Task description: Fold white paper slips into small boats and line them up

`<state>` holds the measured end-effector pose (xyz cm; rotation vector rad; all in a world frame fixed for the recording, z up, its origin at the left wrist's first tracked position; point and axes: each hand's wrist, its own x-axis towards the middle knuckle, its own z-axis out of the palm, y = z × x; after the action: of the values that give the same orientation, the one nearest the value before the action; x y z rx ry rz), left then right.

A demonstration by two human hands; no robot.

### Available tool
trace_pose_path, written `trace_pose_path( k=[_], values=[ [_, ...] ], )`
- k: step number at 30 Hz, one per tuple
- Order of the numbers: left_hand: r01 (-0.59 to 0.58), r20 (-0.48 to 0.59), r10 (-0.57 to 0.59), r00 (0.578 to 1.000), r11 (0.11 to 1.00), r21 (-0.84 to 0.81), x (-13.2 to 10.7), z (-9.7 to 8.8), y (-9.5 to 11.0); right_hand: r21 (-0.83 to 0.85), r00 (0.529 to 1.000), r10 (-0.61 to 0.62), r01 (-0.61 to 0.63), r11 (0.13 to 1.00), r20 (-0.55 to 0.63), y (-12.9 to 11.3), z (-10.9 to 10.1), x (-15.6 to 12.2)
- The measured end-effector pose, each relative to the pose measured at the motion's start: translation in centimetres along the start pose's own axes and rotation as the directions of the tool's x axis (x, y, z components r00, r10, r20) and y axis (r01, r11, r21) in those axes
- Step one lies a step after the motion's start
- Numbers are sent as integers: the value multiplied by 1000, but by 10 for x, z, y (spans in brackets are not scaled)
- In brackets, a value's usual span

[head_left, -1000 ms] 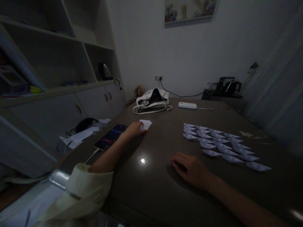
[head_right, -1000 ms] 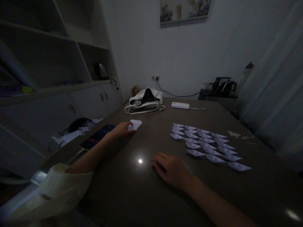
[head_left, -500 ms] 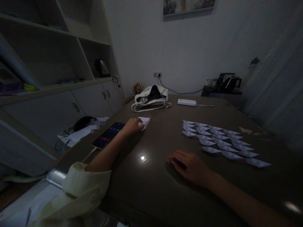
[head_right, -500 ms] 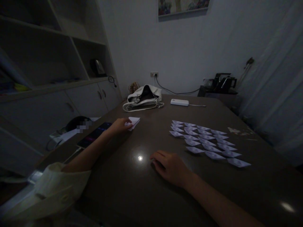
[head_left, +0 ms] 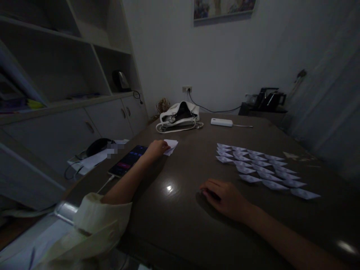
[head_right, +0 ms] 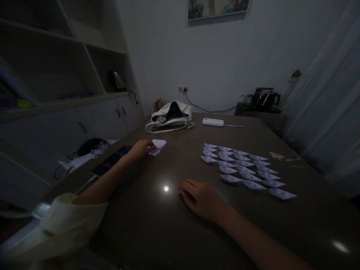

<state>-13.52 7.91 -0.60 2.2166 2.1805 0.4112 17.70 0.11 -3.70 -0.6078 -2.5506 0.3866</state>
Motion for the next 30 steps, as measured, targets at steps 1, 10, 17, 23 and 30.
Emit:
trace_pose_path(
  k=[1,10,17,23,30],
  values=[
    [-9,6,9,1000,1000,-5,0,0,-2,0,1000,0,0,1000,2,0,0,0],
    [-56,40,57,998,998,-20,-1,-1,-10,9,1000,12,-12,1000,6,0,1,0],
    [-73,8,73,997,996,-44,-1,2,-13,10,1000,17,-18,1000,16,0,1,1],
    [-20,-78,15,997,998,-58,-1,3,-10,0,1000,14,-14,1000,8,0,1,0],
    [-51,-235,2,972,978,-202,-4,-7,7,7,1000,6,-6,1000,5,1,1,0]
  ],
)
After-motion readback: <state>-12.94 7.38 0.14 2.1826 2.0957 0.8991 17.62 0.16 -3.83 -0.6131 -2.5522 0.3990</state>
